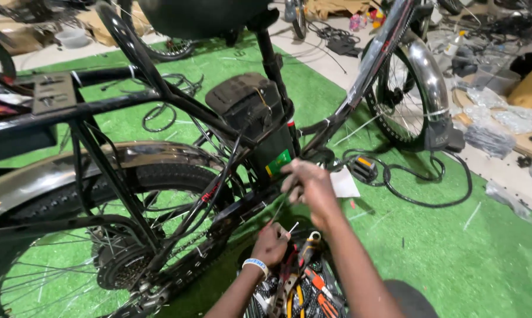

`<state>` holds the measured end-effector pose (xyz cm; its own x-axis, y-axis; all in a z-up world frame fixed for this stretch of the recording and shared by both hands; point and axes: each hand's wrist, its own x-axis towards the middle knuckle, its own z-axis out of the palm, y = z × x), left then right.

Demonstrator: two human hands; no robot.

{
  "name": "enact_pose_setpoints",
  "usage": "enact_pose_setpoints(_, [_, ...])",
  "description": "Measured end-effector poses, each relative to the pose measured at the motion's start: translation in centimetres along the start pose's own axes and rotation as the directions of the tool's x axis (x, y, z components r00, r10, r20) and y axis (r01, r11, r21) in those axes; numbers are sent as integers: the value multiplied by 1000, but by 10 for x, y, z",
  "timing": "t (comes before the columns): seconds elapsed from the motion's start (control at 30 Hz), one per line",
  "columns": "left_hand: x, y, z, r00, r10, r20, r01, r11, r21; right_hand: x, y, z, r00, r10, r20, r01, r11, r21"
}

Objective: Securing electrical wiring on an electric bicycle frame using zip ties and scissors

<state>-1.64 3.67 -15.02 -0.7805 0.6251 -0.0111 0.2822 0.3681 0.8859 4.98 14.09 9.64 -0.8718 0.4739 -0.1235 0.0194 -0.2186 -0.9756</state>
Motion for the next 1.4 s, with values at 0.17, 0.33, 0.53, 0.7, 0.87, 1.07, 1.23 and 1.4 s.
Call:
enact_pose_setpoints(0.17, [-5, 84, -44, 949, 75, -307, -165, 947, -277, -1, 6, 11, 976, -86, 199, 136, 958, -253])
enact_pose_setpoints(0.33, [-12, 152, -80, 910, -7, -414, -253, 783, -568, 25, 8, -9, 952, -294, 91, 307, 927, -215])
enact_pose_setpoints(0.53, [-29, 199, -89, 873, 178, -454, -347, 881, -322, 39, 7, -12, 985, -156, -74, 155, 988, -25])
enact_pose_setpoints(0.7, [-37, 220, -103, 673, 412, -614, -424, 895, 136, 46, 17, -2, 997, -80, 14, 72, 949, 308])
enact_pose_setpoints(0.87, [-47, 250, -124, 628, 453, -632, -431, 879, 201, 52, 10, 6, 983, -107, 148, 29, 892, 451])
enact_pose_setpoints(1.07, [-76, 257, -153, 710, 351, -610, -267, 936, 227, 39, 13, 34, 967, -78, 242, -86, 794, 601])
enact_pose_setpoints(1.23, [-102, 250, -163, 723, 269, -636, -201, 963, 179, 14, 14, 51, 969, 2, 246, -154, 786, 599])
enact_pose_setpoints(1.4, [-129, 263, -176, 689, 139, -711, -167, 985, 31, -32, -19, 73, 980, 14, 200, -102, 892, 440])
